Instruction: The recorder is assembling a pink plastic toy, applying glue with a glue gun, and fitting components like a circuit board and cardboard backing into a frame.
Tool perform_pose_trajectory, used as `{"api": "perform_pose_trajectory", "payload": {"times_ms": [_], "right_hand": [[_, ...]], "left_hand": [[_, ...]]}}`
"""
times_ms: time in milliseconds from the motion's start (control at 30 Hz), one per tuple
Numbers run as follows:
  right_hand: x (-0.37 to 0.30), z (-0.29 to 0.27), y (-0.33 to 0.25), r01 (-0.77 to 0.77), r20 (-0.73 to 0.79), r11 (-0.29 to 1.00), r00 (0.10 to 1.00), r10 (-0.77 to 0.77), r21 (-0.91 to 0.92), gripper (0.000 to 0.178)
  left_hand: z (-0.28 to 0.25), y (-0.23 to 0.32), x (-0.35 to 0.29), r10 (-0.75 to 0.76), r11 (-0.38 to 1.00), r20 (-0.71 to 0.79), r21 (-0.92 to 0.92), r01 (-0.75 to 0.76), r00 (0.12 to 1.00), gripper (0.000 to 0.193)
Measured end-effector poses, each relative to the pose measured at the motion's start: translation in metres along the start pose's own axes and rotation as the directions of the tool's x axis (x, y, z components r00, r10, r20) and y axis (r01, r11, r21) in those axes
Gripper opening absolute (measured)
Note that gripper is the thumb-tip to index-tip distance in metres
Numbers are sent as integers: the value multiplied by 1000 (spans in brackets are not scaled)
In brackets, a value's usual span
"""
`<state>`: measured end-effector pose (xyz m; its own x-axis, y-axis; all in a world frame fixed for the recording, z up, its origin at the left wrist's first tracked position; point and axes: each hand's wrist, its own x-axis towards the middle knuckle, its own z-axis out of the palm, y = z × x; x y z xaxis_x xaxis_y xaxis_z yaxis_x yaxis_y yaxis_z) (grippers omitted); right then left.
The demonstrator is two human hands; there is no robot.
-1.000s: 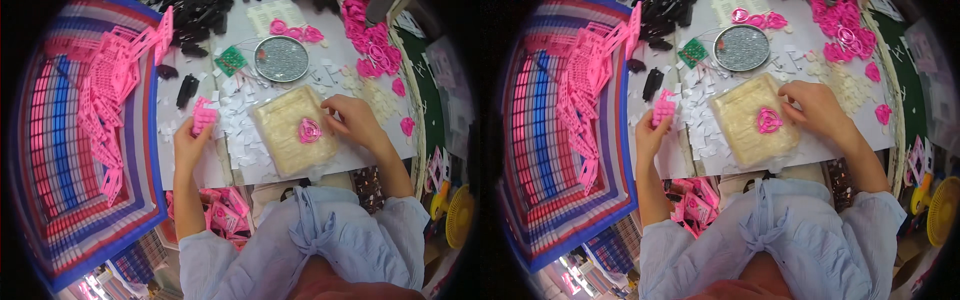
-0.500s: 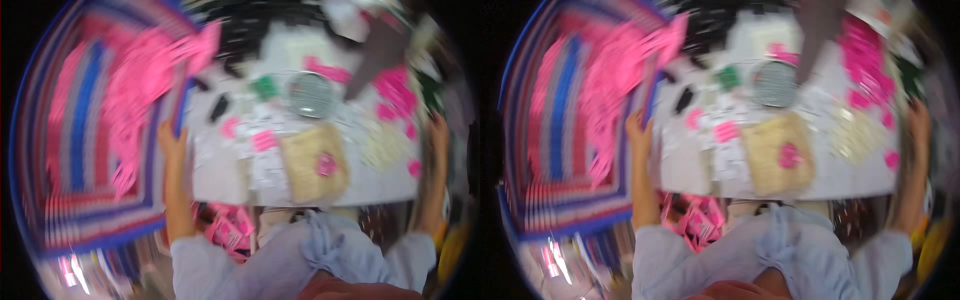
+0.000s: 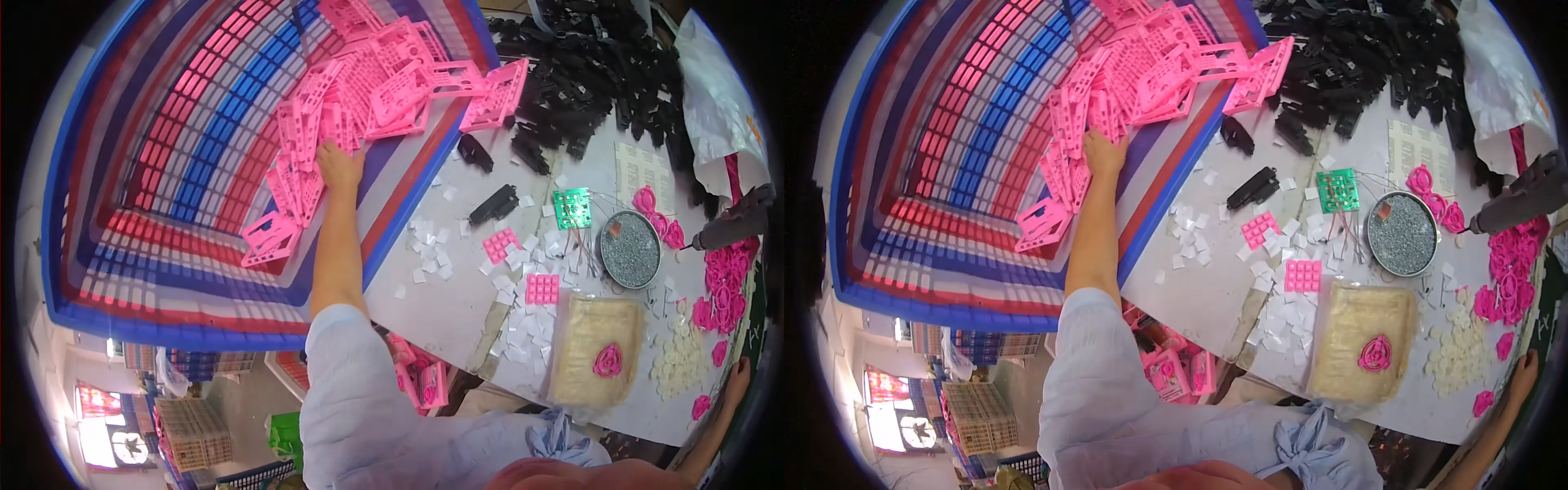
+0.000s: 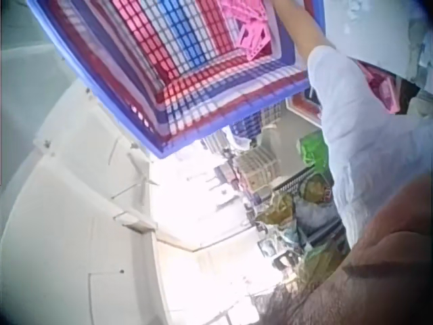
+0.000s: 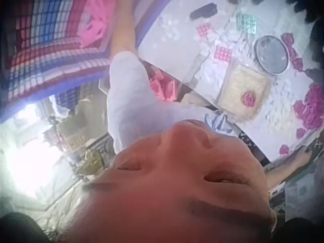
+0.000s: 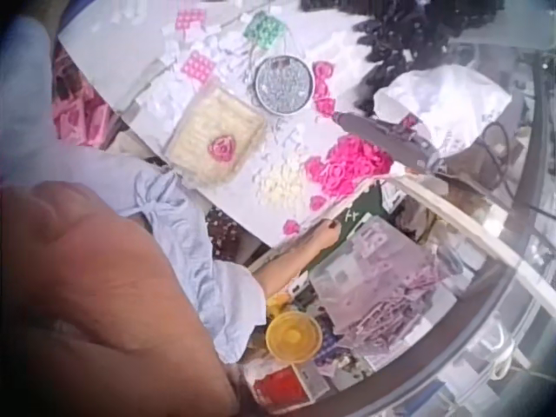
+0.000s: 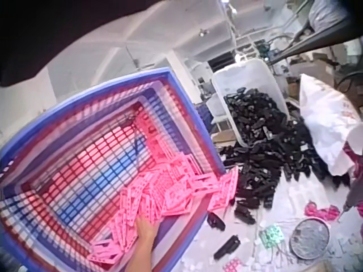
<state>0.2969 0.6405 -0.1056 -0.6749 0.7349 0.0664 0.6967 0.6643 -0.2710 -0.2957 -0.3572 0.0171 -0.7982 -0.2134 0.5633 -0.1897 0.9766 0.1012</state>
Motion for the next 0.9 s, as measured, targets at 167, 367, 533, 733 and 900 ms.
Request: {"api": "perform_pose_trajectory", "payload": {"times_ms": [167, 367, 533, 733, 900], "right_hand": [[21, 11, -3, 186, -2, 966, 982, -188, 178, 37], [7, -80, -113, 97, -107, 982, 988, -115, -164, 24], [105, -58, -128, 107, -251, 977, 956, -153, -187, 30], [172, -11, -163, 116, -411, 918, 868, -280, -380, 40], [179, -11, -185, 143, -114, 912, 973, -201, -385, 35]], "left_hand": [[53, -76, 68, 297, 924, -179, 302, -235, 938, 75], [46, 14, -58, 176, 909, 274, -413, -50, 945, 65], [-53, 19, -125, 439, 882, 254, -305, -359, 862, 68], [-170, 63, -188, 452, 848, 176, -390, -359, 875, 53], [-241, 108, -305, 560, 828, 605, -388, -405, 566, 55]]}}
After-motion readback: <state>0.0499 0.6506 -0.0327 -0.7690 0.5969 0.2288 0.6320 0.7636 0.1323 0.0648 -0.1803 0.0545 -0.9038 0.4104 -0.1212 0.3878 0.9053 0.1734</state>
